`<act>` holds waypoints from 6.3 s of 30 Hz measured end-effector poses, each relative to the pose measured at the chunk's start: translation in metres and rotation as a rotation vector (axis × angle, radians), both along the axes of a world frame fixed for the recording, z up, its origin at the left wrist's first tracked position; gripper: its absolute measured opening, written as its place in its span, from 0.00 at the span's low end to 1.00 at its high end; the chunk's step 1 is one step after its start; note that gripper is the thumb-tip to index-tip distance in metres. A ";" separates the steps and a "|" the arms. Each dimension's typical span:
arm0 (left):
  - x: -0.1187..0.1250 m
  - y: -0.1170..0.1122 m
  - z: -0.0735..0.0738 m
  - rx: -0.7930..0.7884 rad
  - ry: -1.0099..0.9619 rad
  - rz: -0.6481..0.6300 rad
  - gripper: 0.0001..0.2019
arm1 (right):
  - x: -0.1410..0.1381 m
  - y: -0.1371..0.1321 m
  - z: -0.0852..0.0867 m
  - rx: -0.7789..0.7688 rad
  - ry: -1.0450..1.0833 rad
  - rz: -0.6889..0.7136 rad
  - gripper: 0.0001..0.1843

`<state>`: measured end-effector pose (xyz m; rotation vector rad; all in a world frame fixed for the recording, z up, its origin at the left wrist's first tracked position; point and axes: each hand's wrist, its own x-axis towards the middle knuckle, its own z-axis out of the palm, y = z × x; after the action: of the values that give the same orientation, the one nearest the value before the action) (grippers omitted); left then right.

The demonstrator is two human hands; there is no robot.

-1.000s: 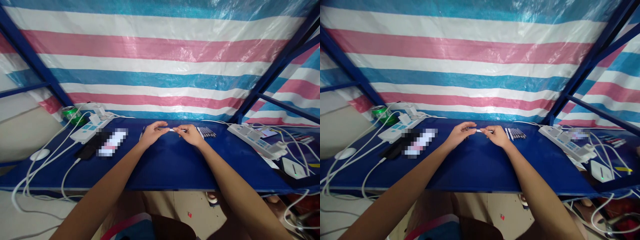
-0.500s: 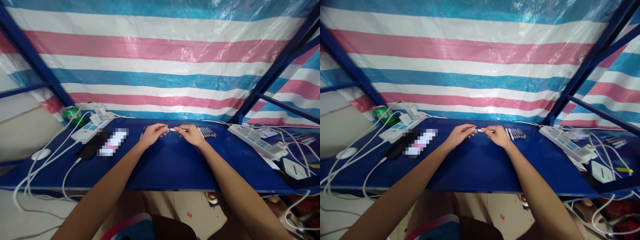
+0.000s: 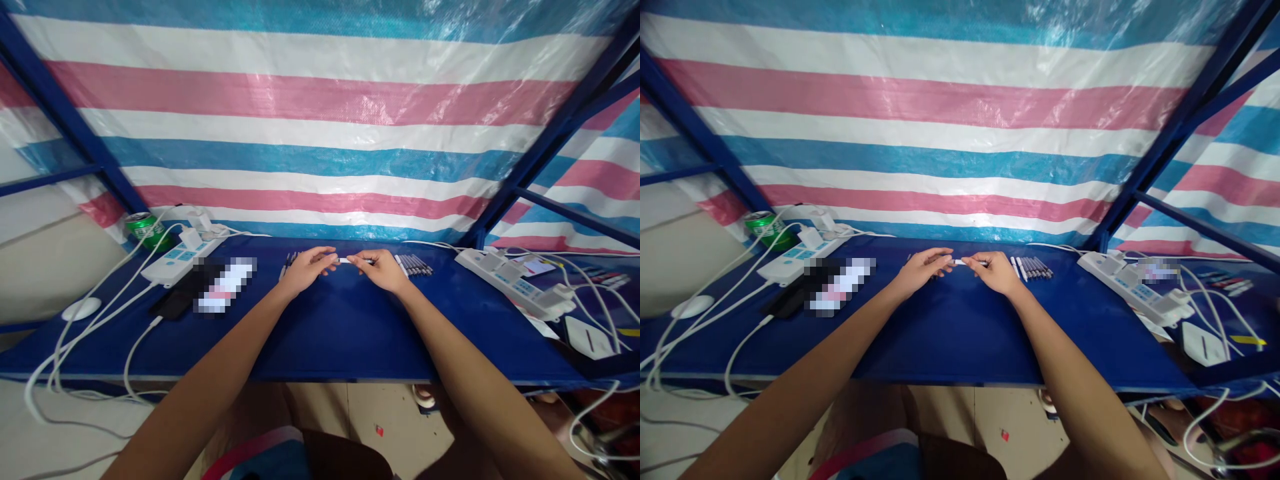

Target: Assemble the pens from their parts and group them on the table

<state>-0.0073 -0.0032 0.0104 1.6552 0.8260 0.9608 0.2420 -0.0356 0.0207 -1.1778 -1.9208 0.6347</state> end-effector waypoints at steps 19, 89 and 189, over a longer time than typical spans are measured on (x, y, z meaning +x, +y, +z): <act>-0.001 -0.003 0.003 0.109 -0.009 0.046 0.20 | 0.000 -0.001 0.000 -0.038 0.019 0.018 0.33; -0.002 -0.004 0.000 0.608 0.453 0.065 0.10 | 0.005 0.007 -0.006 0.108 0.011 0.056 0.15; 0.002 -0.001 -0.004 0.126 0.025 0.027 0.22 | 0.001 0.000 -0.001 0.195 -0.125 0.139 0.14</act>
<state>-0.0058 -0.0043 0.0063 1.7705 0.8207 1.0305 0.2433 -0.0354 0.0197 -0.9880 -2.1313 0.4421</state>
